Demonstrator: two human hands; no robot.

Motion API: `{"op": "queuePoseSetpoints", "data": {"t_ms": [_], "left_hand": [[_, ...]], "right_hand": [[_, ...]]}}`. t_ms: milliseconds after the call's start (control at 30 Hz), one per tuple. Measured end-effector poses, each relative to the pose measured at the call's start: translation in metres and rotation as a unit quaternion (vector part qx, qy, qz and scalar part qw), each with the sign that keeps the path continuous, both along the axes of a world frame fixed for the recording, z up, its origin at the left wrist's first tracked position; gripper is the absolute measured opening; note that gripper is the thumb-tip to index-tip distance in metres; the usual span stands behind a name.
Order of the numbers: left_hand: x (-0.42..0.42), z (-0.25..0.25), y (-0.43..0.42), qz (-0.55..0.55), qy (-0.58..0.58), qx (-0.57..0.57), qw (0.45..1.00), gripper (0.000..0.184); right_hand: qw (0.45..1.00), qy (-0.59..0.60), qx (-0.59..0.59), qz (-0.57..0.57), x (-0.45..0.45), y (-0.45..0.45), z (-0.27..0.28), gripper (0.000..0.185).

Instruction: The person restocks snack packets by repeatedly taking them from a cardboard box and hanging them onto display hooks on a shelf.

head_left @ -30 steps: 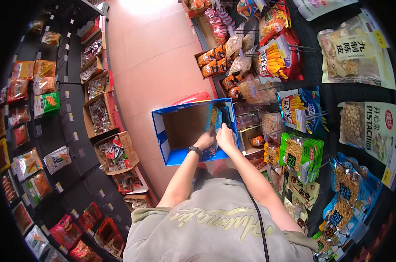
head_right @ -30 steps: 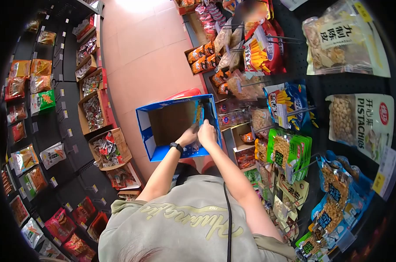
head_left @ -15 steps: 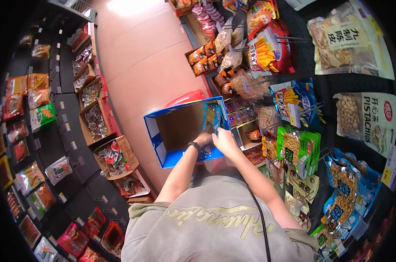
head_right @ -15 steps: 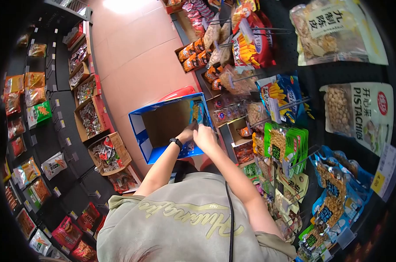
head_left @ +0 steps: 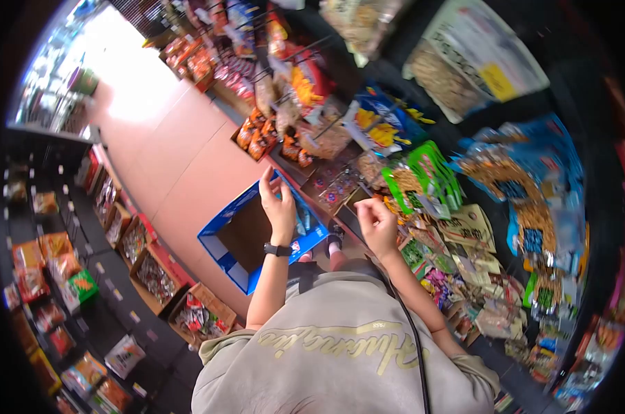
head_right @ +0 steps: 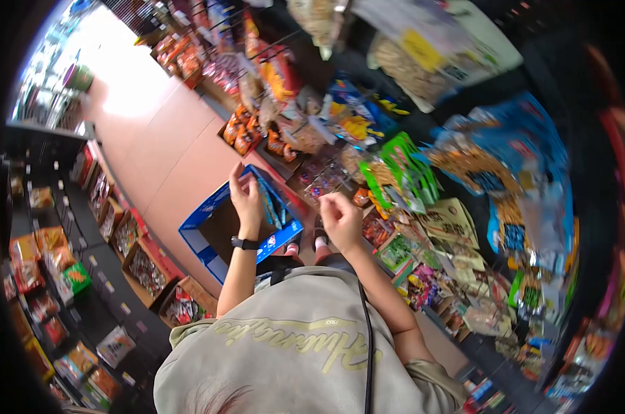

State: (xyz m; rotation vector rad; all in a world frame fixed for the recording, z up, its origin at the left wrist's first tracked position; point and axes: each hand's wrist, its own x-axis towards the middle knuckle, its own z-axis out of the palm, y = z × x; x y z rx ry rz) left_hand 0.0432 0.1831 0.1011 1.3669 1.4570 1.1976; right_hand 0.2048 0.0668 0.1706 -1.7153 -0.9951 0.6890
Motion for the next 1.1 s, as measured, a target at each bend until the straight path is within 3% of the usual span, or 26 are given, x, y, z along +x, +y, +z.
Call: {"op": "queuePoseSetpoints", "data": {"t_ms": [33, 133, 167, 233, 333, 467, 567, 600, 733, 867, 967, 1100], "left_hand": [[0.016, 0.037, 0.002, -0.027, -0.054, -0.005, 0.998, 0.029], [0.060, 0.102, 0.003, -0.147, -0.060, 0.118, 0.980, 0.019], [0.072, 0.122, -0.007, -0.184, -0.085, 0.070, 0.977, 0.019], [0.105, 0.134, -0.017, -0.242, -0.127, 0.128, 0.953, 0.021], [0.155, 0.142, -0.030, -0.330, -0.122, 0.210, 0.912, 0.035], [0.212, 0.155, -0.050, -0.404, -0.190, 0.171, 0.878, 0.040], [0.228, 0.153, -0.055, -0.435, -0.158, 0.145, 0.874, 0.035], [0.232, 0.154, -0.061, -0.391, -0.155, 0.179, 0.889, 0.025], [0.231, 0.160, -0.068, -0.430, -0.249, 0.079, 0.864, 0.016], [0.218, 0.154, -0.074, -0.418, -0.236, 0.090, 0.873, 0.022], [0.203, 0.148, -0.086, -0.372, -0.161, 0.176, 0.897, 0.022], [0.182, 0.167, -0.102, -0.406, -0.272, 0.031, 0.872, 0.016]], "right_hand": [[0.998, 0.004, 0.028, -0.062, 0.011, -0.012, -0.001, 0.010], [0.960, 0.019, 0.139, -0.241, 0.043, -0.044, 0.030, 0.009], [0.944, -0.007, 0.169, -0.284, 0.058, -0.057, 0.038, 0.009], [0.918, -0.064, 0.265, -0.289, 0.087, -0.071, 0.065, 0.015], [0.892, -0.174, 0.214, -0.358, 0.126, -0.082, 0.094, 0.037], [0.912, -0.179, 0.212, -0.300, 0.166, -0.086, 0.095, 0.048], [0.925, -0.103, 0.242, -0.275, 0.176, -0.085, 0.096, 0.042], [0.920, -0.125, 0.232, -0.292, 0.176, -0.084, 0.100, 0.042], [0.928, -0.085, 0.216, -0.291, 0.178, -0.095, 0.102, 0.024], [0.939, -0.018, 0.230, -0.254, 0.162, -0.110, 0.118, 0.019], [0.939, -0.008, 0.279, -0.201, 0.161, -0.113, 0.117, 0.014], [0.939, 0.075, 0.294, -0.164, 0.142, -0.118, 0.138, 0.009]]}}
